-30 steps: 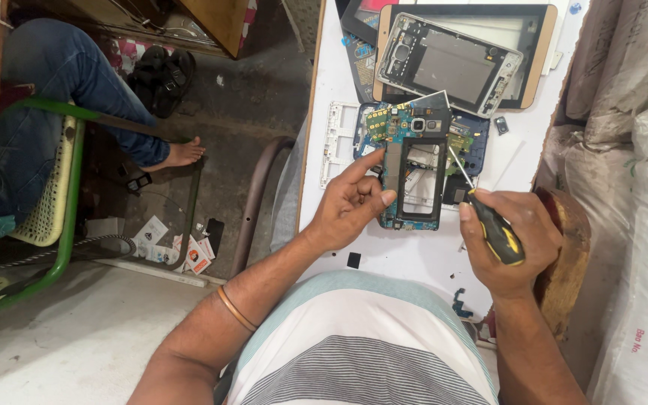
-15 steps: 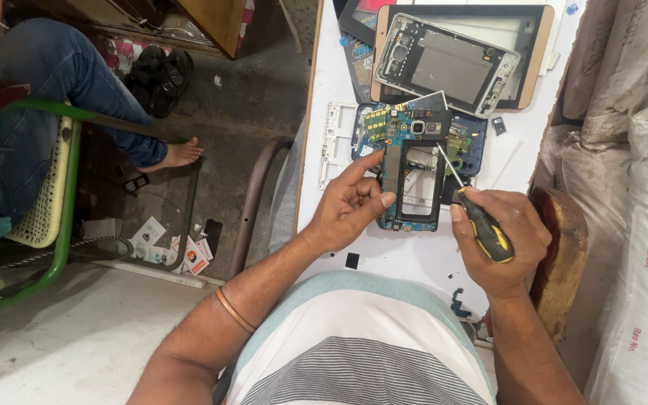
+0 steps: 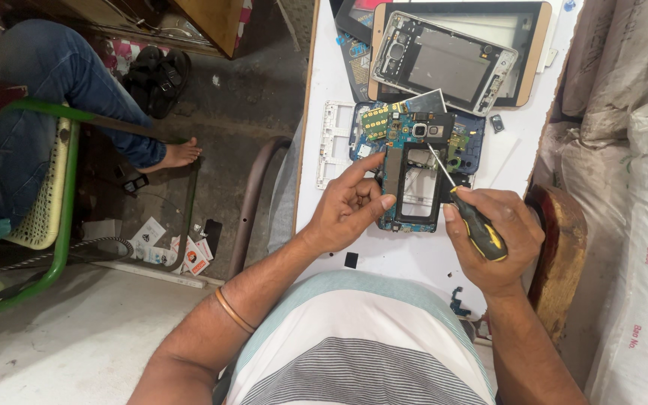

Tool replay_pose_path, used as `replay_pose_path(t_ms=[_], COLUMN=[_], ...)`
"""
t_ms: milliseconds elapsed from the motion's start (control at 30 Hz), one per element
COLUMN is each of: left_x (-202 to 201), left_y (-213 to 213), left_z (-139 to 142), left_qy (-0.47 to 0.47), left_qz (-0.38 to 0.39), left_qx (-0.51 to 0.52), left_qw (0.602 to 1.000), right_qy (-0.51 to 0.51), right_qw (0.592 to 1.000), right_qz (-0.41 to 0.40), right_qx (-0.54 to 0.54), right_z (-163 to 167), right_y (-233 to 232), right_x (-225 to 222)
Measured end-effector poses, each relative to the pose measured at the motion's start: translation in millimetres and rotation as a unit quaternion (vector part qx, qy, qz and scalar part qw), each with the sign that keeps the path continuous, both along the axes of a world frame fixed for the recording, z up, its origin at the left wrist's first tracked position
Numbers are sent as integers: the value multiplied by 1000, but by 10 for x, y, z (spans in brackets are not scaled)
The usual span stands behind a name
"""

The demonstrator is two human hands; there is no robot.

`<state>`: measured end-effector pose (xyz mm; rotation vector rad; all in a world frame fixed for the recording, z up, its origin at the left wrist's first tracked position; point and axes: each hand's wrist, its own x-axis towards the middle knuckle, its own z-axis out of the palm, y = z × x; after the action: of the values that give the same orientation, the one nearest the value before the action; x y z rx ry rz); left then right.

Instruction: The person sits at a repair bench and uses a screwdriver to unscrew and pry components from a disassembled mobile phone frame, working on the board and midframe, then lifts and repositions the phone housing and continues unscrewing the screen assembly.

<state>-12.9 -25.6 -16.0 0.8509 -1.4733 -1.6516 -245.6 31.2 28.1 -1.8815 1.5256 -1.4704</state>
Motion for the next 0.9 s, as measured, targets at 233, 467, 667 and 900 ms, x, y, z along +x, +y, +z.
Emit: replay_pose_path(t_ms=[233,467,667,900], left_x=[7,-35,-49,-36], left_y=[3,36,33,21], left_z=[-42,-118,-86,-16], left_qy=[-11,-8,0,5], left_qz=[-1,-1,0,1], left_qx=[-21,-55,-52,-31], left_qw=[1000,998,999,1000], right_qy=[-15,-39,-43,-41], right_qw=[1000,998,998,999], right_qz=[1,-39,-39,-30], right_qx=[1,22,13,3], right_z=[-6,35,-4,-40], right_y=[-9,46,38,41], right_x=[10,-82,-97,-100])
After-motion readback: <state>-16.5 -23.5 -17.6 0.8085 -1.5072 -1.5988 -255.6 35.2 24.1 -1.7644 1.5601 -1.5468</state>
